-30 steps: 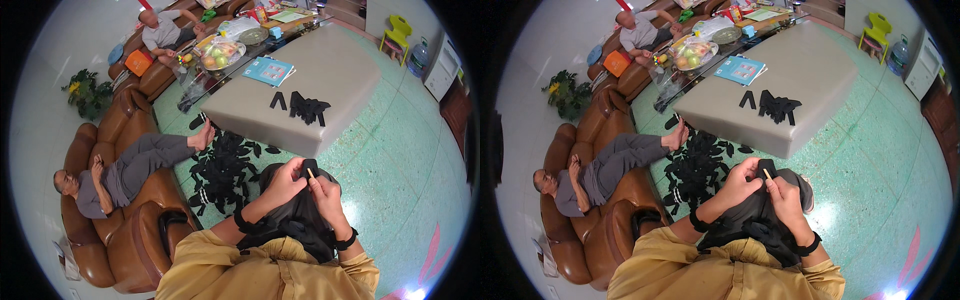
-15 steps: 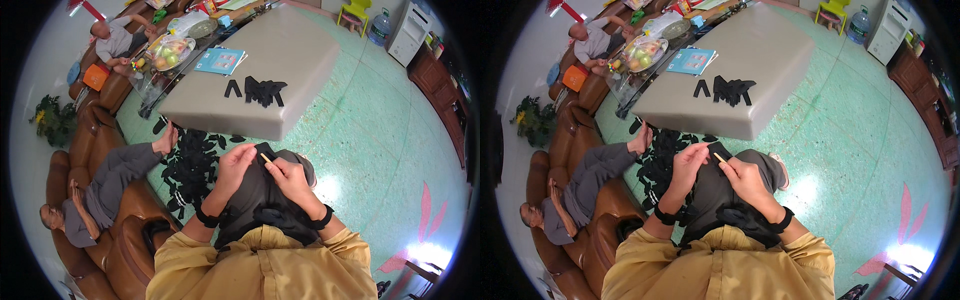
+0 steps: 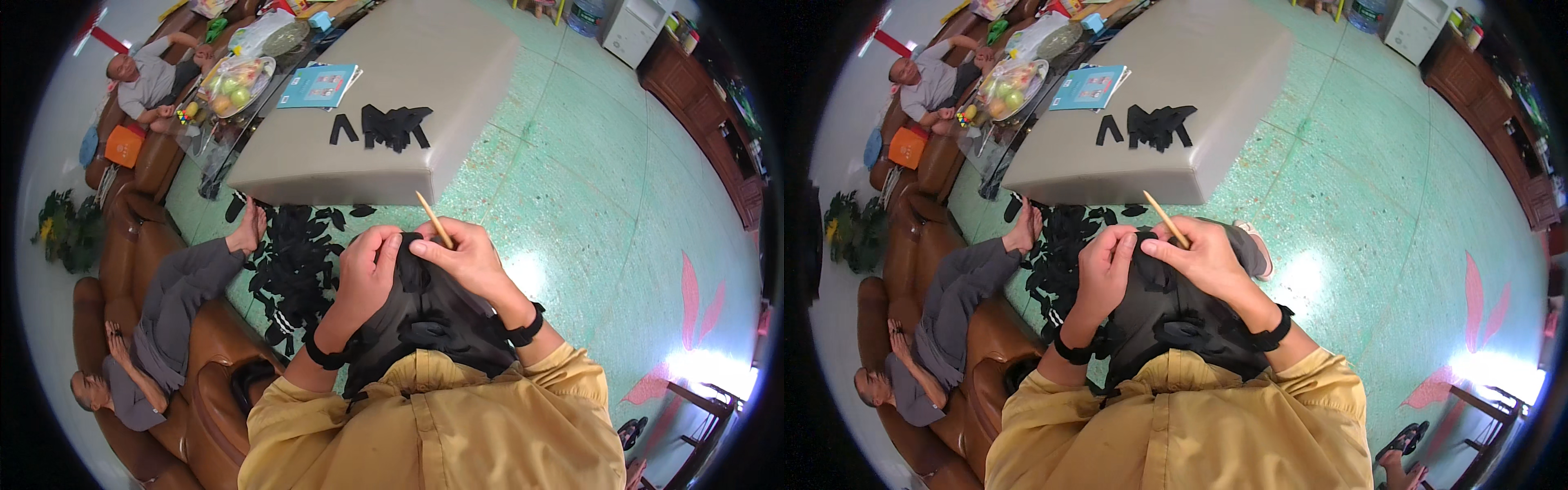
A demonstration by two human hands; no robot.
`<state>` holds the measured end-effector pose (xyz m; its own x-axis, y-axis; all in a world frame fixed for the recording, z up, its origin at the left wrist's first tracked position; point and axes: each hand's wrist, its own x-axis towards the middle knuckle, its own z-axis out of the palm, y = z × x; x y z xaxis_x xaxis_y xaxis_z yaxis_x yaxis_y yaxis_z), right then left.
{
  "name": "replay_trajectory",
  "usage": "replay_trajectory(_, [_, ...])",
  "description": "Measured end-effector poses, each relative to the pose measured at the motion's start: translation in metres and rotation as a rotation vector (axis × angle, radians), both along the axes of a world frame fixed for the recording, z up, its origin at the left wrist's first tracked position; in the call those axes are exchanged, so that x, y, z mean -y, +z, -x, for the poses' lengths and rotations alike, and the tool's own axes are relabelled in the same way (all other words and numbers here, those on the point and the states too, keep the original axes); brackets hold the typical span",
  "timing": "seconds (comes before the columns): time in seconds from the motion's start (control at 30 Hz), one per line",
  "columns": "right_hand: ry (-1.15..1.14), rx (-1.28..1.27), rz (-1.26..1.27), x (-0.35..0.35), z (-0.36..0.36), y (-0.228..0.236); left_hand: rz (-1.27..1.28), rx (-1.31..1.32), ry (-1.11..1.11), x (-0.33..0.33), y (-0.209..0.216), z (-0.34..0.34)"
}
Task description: The person uses a wooden stick to assemble and manipulate black fabric straps by hand while sitting.
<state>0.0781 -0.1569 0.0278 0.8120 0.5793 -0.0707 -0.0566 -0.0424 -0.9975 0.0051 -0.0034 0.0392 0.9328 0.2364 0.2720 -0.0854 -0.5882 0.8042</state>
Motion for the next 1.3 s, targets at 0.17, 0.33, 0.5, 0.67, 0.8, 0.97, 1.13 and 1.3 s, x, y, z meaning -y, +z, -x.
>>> replay_trajectory(0.17, [0.140, -0.492, -0.430, 0.010, -0.003, -0.019, 0.176, -0.063, -0.166, 0.003, 0.002, 0.004])
replay_trajectory(0.33, [0.069, -0.246, -0.165, 0.005, -0.007, -0.022, 0.518, -0.339, -0.246, -0.015, -0.016, -0.003])
replay_trajectory(0.5, [0.178, -0.432, -0.139, 0.005, -0.016, -0.020, 0.504, -0.302, -0.245, -0.016, -0.021, -0.007])
replay_trajectory(0.67, [0.071, -0.346, -0.098, -0.001, -0.015, -0.029, 0.484, -0.386, -0.190, -0.018, -0.026, -0.015])
replay_trajectory(0.8, [-0.152, -0.361, -0.091, -0.004, -0.013, -0.034, 0.241, -0.343, -0.153, -0.005, -0.024, -0.005])
replay_trajectory(0.97, [-0.042, -0.402, -0.100, 0.002, -0.007, -0.036, -0.107, -0.032, -0.043, -0.002, -0.034, 0.001])
replay_trajectory(1.13, [-0.019, -0.355, -0.079, 0.003, -0.002, -0.040, -0.093, 0.018, -0.049, -0.003, -0.034, -0.001])
replay_trajectory(1.3, [-0.060, -0.299, -0.073, -0.008, 0.006, -0.046, -0.200, 0.044, -0.037, 0.004, -0.033, -0.002])
